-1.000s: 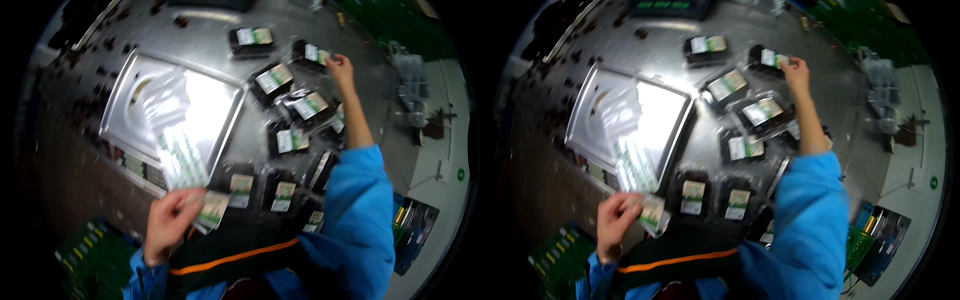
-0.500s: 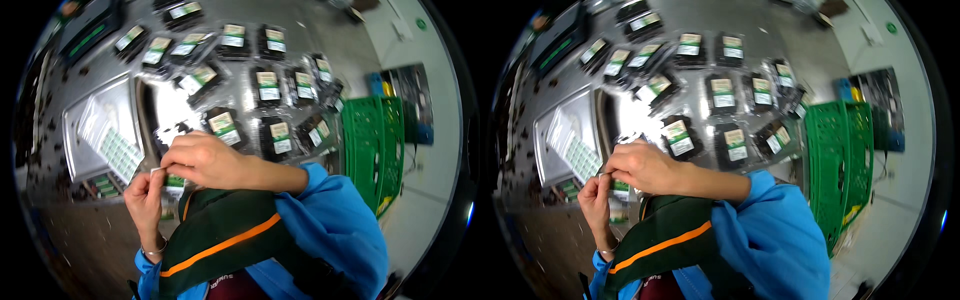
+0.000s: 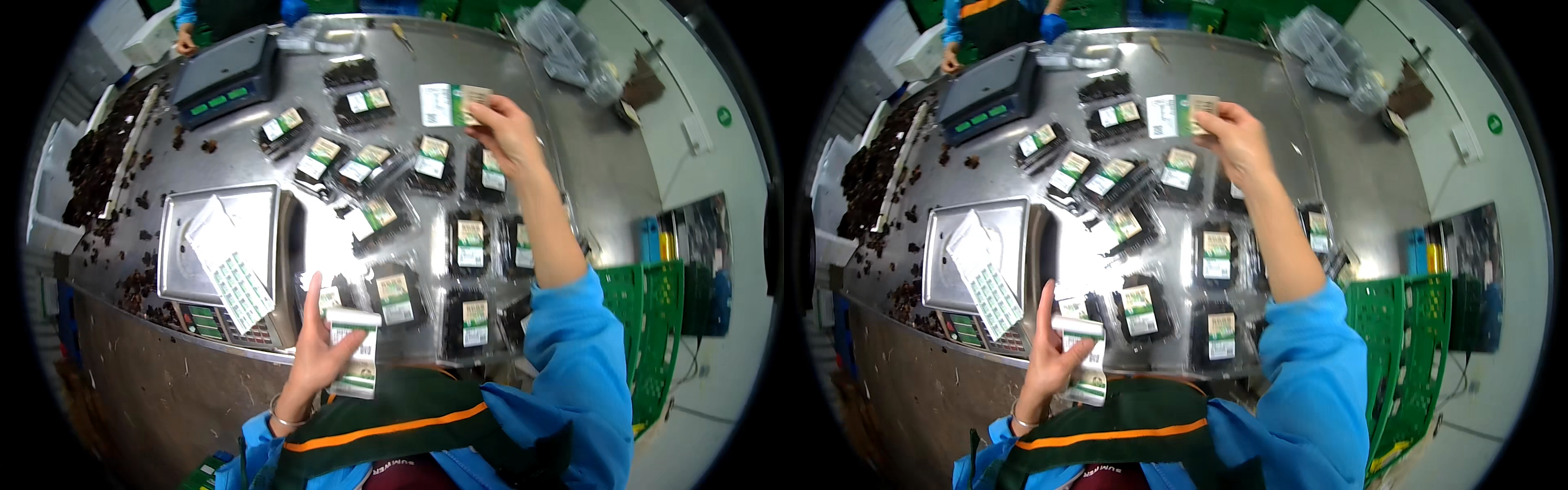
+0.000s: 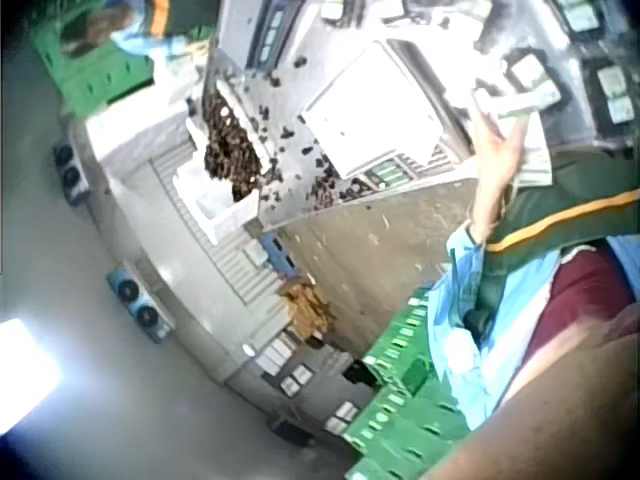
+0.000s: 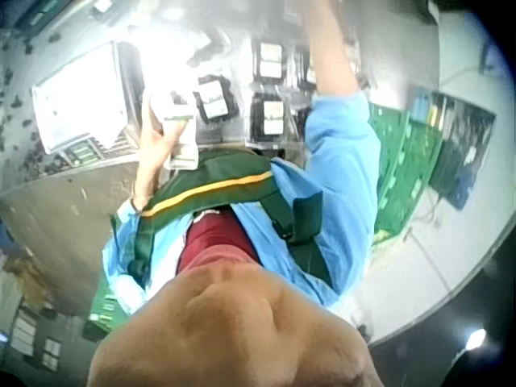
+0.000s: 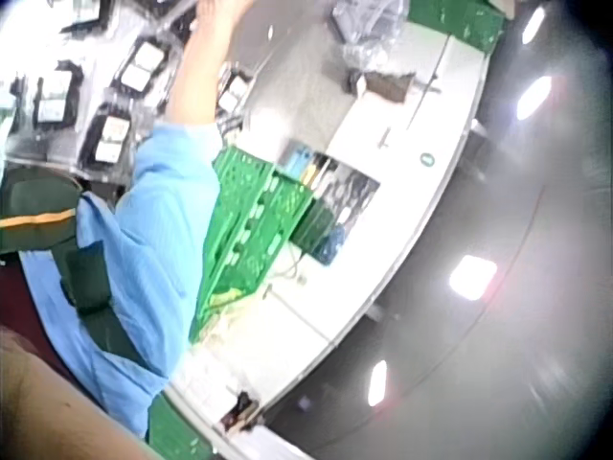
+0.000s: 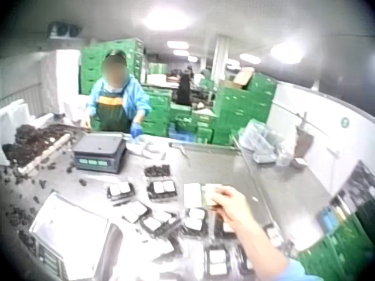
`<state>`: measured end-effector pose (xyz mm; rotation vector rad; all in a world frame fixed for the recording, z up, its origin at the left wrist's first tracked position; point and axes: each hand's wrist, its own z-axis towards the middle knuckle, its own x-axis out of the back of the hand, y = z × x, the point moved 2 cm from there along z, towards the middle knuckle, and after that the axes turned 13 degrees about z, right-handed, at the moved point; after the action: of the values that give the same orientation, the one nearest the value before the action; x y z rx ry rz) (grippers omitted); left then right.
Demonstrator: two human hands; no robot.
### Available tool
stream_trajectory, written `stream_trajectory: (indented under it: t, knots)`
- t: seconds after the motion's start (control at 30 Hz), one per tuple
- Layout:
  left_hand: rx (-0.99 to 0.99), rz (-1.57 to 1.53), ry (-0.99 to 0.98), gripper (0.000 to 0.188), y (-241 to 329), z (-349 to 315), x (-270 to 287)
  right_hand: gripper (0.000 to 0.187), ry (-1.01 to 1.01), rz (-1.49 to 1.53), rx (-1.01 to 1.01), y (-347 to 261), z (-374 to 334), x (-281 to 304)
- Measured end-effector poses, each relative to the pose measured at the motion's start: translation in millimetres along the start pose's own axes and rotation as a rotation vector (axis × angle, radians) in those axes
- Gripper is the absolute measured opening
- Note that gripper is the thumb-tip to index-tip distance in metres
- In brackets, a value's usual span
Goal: The person places small plastic containers of dark berries into a green plastic crate. They then pick up a roll of labels, peel off individual stickers, and apply them to the containers on a metal table. The person continues to pack the labeled containers into the crate and eventually moves the crate to a different location.
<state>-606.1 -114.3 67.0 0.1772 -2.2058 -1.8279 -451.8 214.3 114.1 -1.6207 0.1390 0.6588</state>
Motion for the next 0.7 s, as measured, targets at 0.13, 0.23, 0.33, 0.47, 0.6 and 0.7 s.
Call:
stream_trajectory:
  t: [0.13, 0.23, 0.33, 0.47, 0.6, 0.7]
  knots:
    - [0.182, -0.027, 0.139, 0.072, 2, -22, 22, 0.024, 0.024, 0.133, -0.193, 100, 132, -50]
    - [0.239, -0.024, 0.236, 0.069, 2, 1, 49, 0.019, 0.120, -0.084, -0.162, 160, 242, -88]
    - [0.249, -0.121, 0.273, 0.056, -18, 0, 50, 0.024, 0.177, -0.288, -0.134, 207, 291, -84]
    - [0.201, -0.091, 0.196, 0.033, -33, 5, 56, 0.047, 0.155, -0.950, -0.037, 257, 312, -51]
    - [-0.006, 0.074, 0.114, 0.033, -55, -4, 61, 0.070, 0.102, -1.591, 0.178, 228, 248, -87]
    - [0.085, 0.203, 0.317, 0.015, -27, 3, 53, 0.055, -0.378, -1.291, 0.275, 179, 218, -49]
